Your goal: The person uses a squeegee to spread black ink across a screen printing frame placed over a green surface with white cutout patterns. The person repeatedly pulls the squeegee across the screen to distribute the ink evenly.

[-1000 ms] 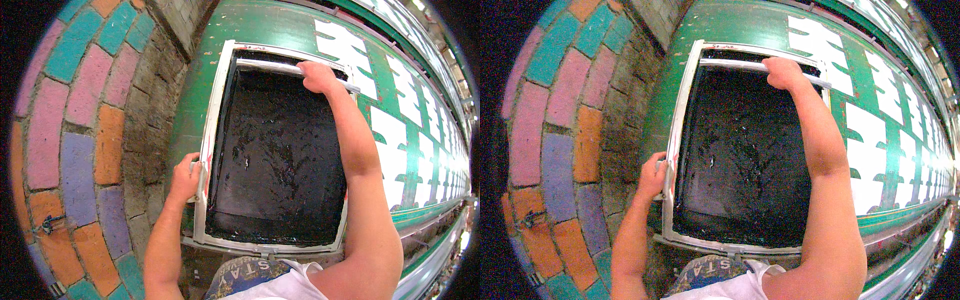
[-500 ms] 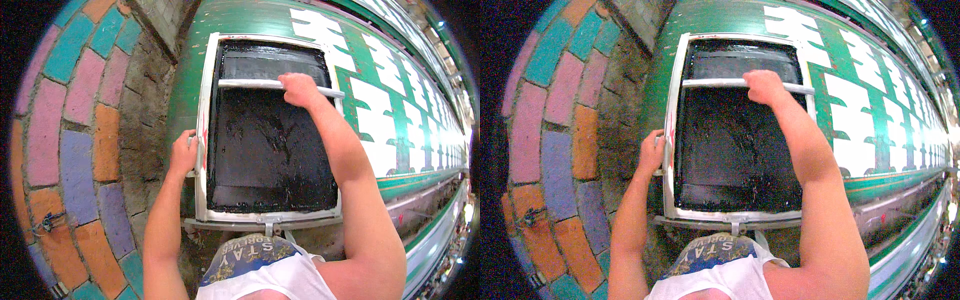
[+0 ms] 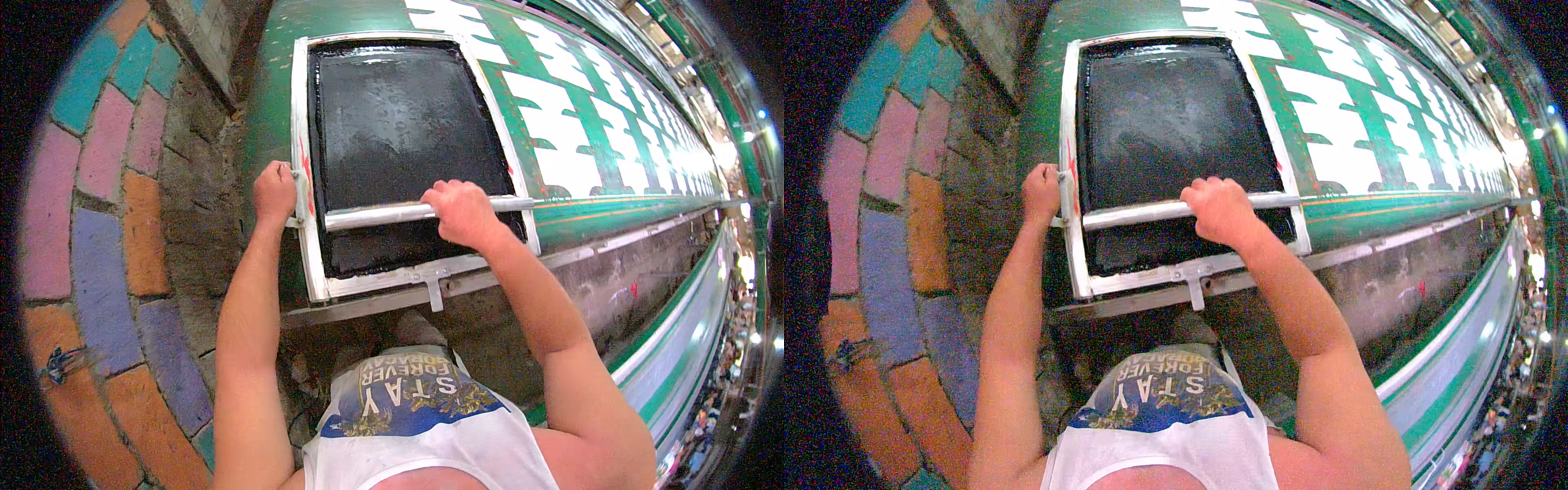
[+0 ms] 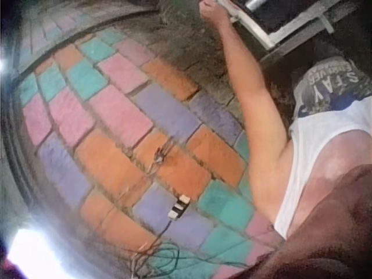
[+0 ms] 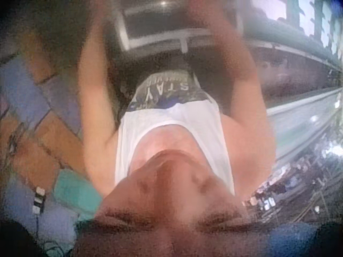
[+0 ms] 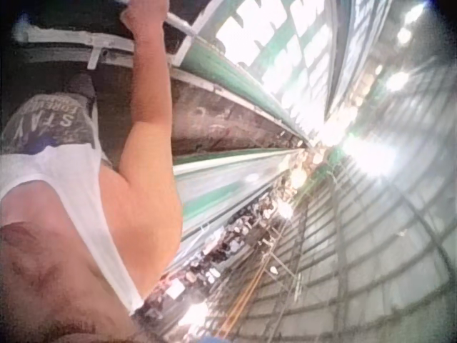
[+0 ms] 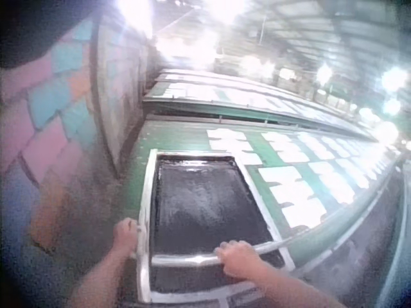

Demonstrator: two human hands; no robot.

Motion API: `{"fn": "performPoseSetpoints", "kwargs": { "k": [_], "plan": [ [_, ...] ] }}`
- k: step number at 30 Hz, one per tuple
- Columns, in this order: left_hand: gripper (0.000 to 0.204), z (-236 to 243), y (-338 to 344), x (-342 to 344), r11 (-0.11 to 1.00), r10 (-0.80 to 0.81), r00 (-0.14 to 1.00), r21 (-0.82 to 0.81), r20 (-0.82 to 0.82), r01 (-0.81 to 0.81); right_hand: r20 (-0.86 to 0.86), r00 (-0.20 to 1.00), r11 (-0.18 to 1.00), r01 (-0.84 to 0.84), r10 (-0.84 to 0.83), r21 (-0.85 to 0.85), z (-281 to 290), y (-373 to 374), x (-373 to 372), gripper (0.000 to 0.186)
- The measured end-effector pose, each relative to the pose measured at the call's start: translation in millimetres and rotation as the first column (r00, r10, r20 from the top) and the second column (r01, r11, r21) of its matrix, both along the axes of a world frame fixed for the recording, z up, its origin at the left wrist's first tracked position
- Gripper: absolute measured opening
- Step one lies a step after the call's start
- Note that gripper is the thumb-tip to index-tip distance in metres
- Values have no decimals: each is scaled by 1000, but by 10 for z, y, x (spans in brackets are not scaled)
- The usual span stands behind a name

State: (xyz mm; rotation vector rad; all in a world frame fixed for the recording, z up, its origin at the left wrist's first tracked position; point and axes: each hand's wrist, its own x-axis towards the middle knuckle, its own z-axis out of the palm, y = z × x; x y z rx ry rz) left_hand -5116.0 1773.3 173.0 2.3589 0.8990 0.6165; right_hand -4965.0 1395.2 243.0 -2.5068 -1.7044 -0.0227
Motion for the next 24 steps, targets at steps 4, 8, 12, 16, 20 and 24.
{"fn": "performPoseSetpoints", "kwargs": {
  "k": [4,8,12,16,20,24],
  "plan": [
    [34,68,-30,13,1000,30,998,-3,-60,-30,-3,1000,1000,-9,9,17,2,-303,-470,25],
    [35,95,-20,49,998,67,990,4,-125,-67,1,1000,999,-30,30,-22,14,-476,-678,30],
    [34,108,92,139,997,23,978,-61,-207,-37,-44,992,993,-120,119,-17,-6,-623,-665,40],
    [33,86,80,219,946,134,964,-261,-230,-193,-150,964,975,-220,218,0,-28,-750,-543,56],
    [33,19,-39,243,964,236,925,-51,-299,-262,-205,927,950,-303,313,79,-57,-885,-375,63],
    [32,-3,42,215,970,230,907,11,-351,-242,-490,792,925,-253,365,282,-94,-1235,-43,64]
  ]
}}
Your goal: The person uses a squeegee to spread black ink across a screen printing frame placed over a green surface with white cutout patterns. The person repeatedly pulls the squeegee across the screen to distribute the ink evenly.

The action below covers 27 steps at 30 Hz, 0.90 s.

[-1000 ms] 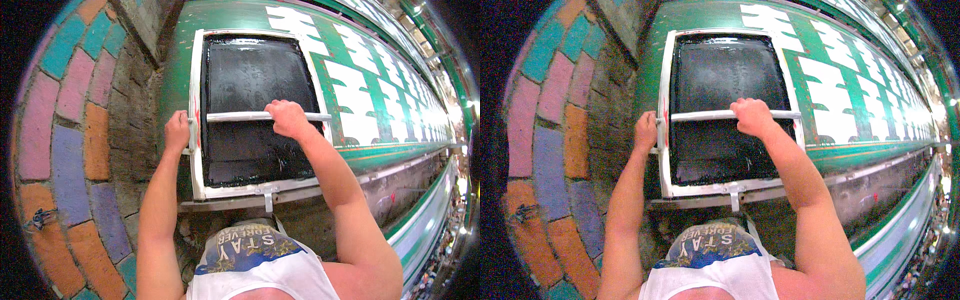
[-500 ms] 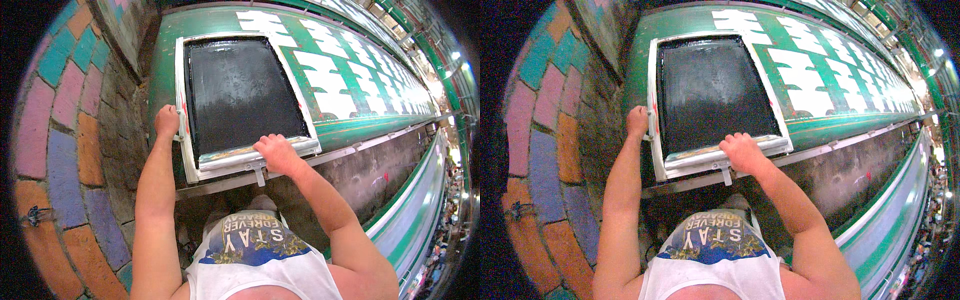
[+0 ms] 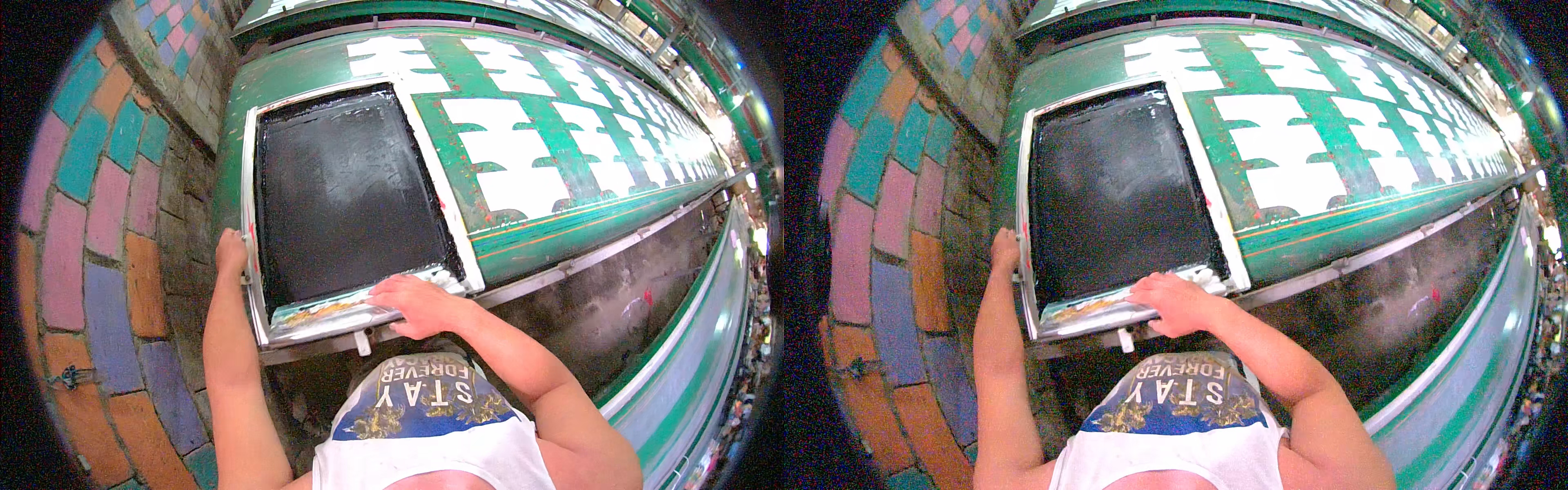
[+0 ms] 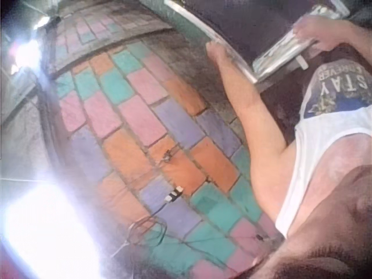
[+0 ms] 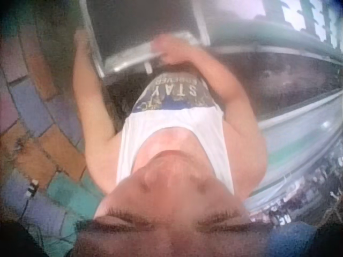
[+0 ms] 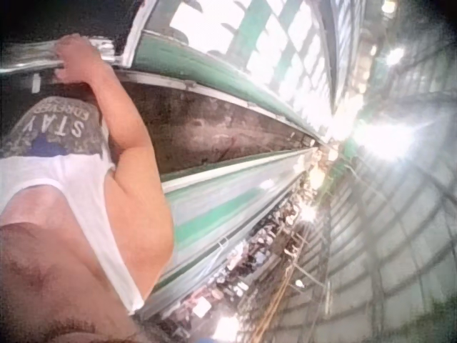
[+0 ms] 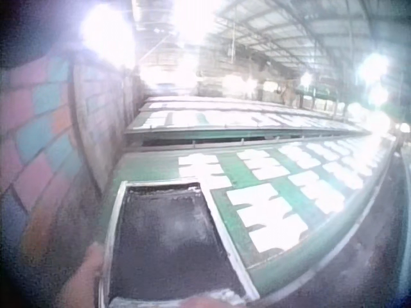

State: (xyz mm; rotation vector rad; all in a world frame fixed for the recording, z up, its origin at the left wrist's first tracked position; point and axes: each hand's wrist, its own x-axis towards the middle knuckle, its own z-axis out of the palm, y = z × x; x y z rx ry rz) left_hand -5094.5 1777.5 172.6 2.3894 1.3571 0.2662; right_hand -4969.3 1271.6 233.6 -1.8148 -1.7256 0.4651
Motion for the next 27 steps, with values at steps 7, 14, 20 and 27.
{"fn": "performPoseSetpoints", "kwargs": {
  "k": [7,14,20,27],
  "plan": [
    [34,-10,-3,-75,997,-58,990,60,127,51,-200,607,620,785,-769,-3,-351,-914,942,50],
    [50,163,-181,-6,997,74,975,-47,209,-65,-565,2,470,558,-825,-684,-608,-1195,1038,53],
    [45,175,-222,-41,990,31,927,-136,374,22,-491,164,421,772,-856,-476,-897,-1108,873,42],
    [41,120,-193,-79,976,17,891,-202,454,85,-662,-120,361,760,-740,-541,-810,-1073,848,36]
  ]
}}
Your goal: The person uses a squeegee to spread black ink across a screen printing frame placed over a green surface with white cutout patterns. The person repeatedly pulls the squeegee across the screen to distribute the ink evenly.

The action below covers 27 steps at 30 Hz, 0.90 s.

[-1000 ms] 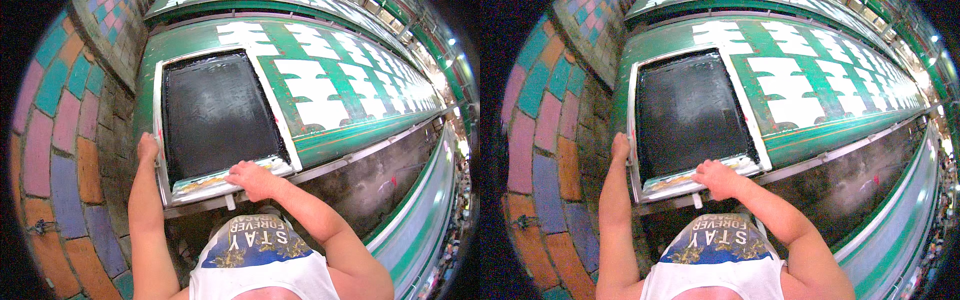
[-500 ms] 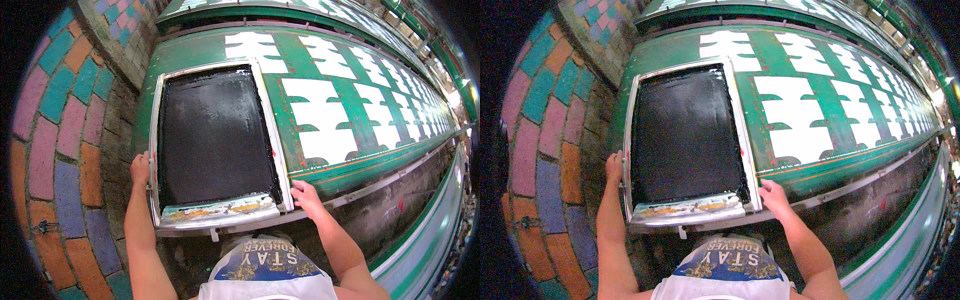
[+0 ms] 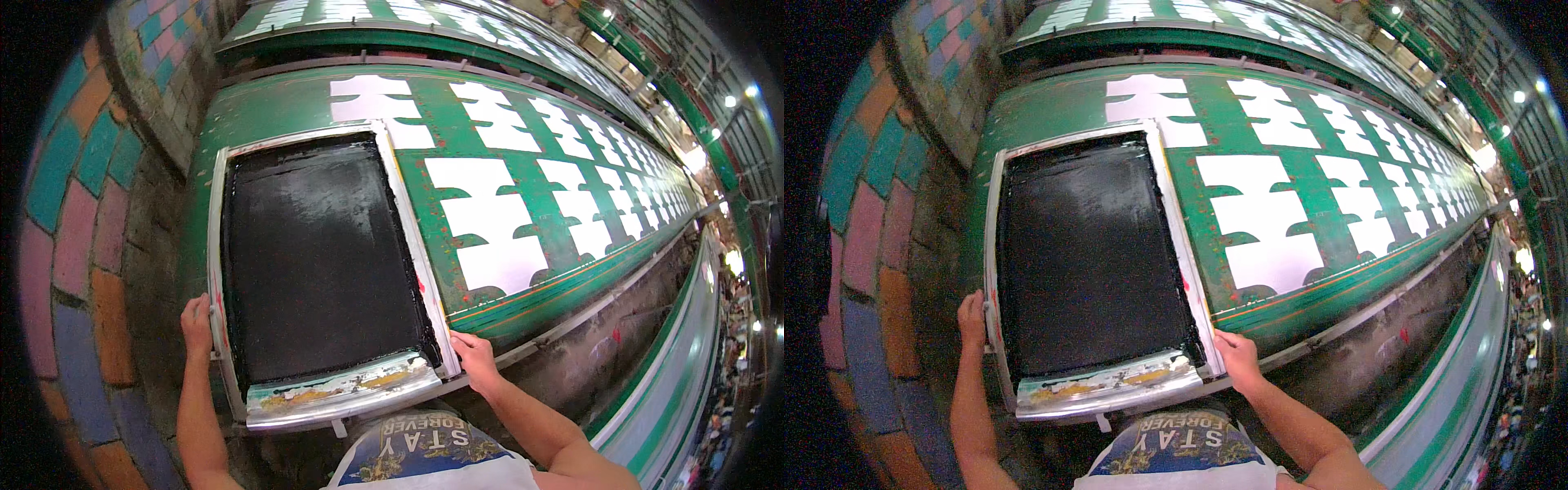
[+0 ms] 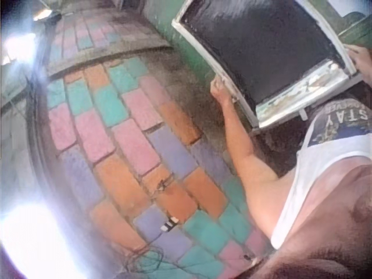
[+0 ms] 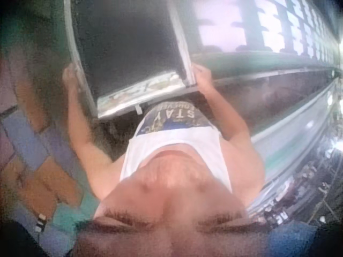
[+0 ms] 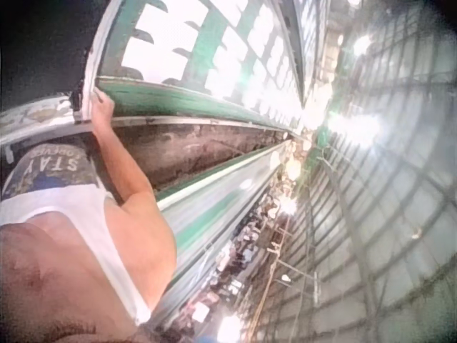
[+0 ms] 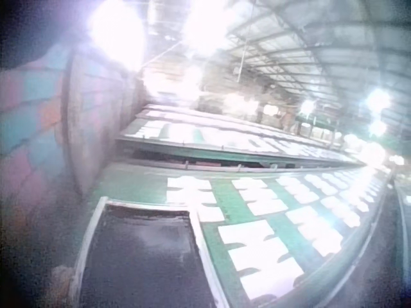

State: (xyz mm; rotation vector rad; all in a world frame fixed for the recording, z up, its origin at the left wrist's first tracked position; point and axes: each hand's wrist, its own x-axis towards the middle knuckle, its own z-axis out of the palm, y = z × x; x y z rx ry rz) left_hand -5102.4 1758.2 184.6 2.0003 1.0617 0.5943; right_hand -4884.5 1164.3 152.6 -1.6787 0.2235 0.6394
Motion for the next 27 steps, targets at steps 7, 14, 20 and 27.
{"fn": "performPoseSetpoints", "kwargs": {
  "k": [7,14,20,27],
  "plan": [
    [42,-95,173,5,989,42,998,-145,51,-34,39,999,986,-11,5,164,537,-40,-8,35],
    [45,708,-472,566,949,165,986,-278,28,-151,306,951,999,-32,33,-6,706,-379,409,33],
    [42,676,-1531,1555,938,145,985,-330,91,-108,300,953,993,-13,47,-114,509,-1246,1348,29],
    [35,240,-2904,2350,944,94,982,-329,161,-36,324,946,975,57,16,-215,17,-2594,2233,31]
  ]
}}
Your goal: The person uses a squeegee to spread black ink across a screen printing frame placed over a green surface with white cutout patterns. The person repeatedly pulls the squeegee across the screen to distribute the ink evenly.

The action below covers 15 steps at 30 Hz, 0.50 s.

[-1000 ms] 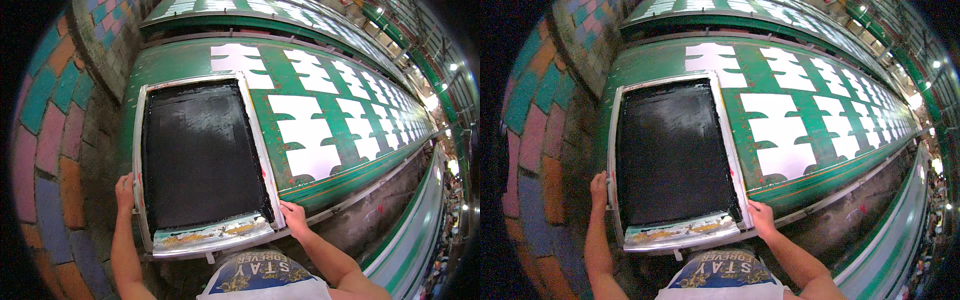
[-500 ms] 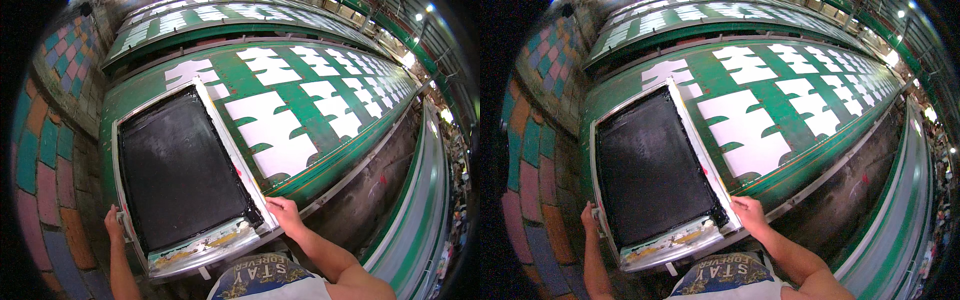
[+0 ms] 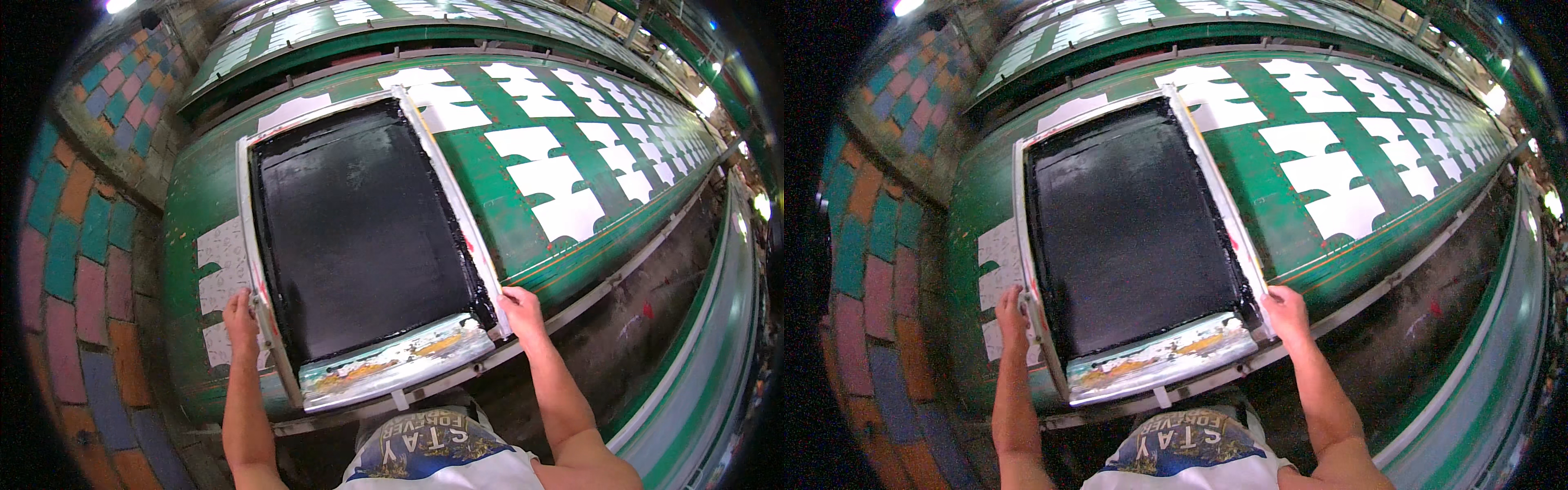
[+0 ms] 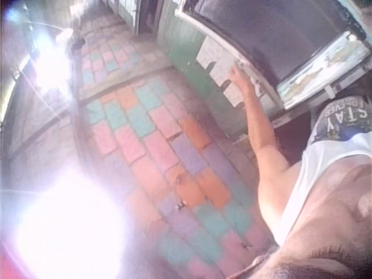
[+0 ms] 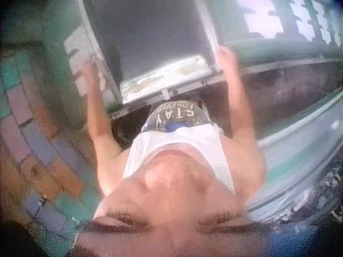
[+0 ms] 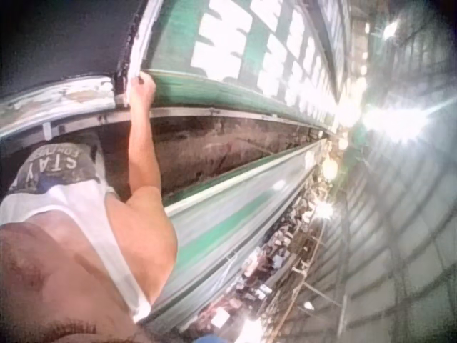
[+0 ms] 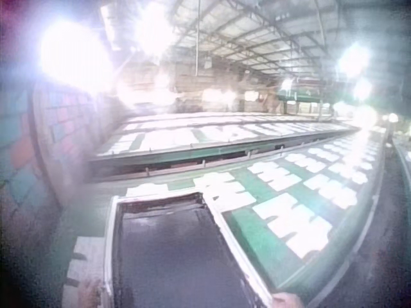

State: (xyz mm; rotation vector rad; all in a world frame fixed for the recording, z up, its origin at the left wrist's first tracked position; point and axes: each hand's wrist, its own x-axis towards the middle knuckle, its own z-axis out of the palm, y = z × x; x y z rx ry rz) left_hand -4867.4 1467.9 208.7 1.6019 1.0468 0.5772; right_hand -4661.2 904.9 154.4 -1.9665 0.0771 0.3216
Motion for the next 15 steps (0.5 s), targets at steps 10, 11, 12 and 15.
{"fn": "performPoseSetpoints", "kwargs": {
  "k": [10,11,12,15],
  "plan": [
    [38,-252,-1016,544,996,-55,996,68,77,49,-85,996,996,19,-11,90,-302,-1009,665,25],
    [38,-232,-1086,578,997,-49,996,58,79,45,-79,997,996,13,-6,89,-318,-1048,694,26],
    [38,-215,-1145,626,1000,-27,997,4,74,27,-49,999,995,-12,17,100,-325,-1080,720,26],
    [37,-156,-1268,672,999,-45,996,-19,73,46,-86,996,996,-7,15,87,-306,-1155,784,26]
  ]
}}
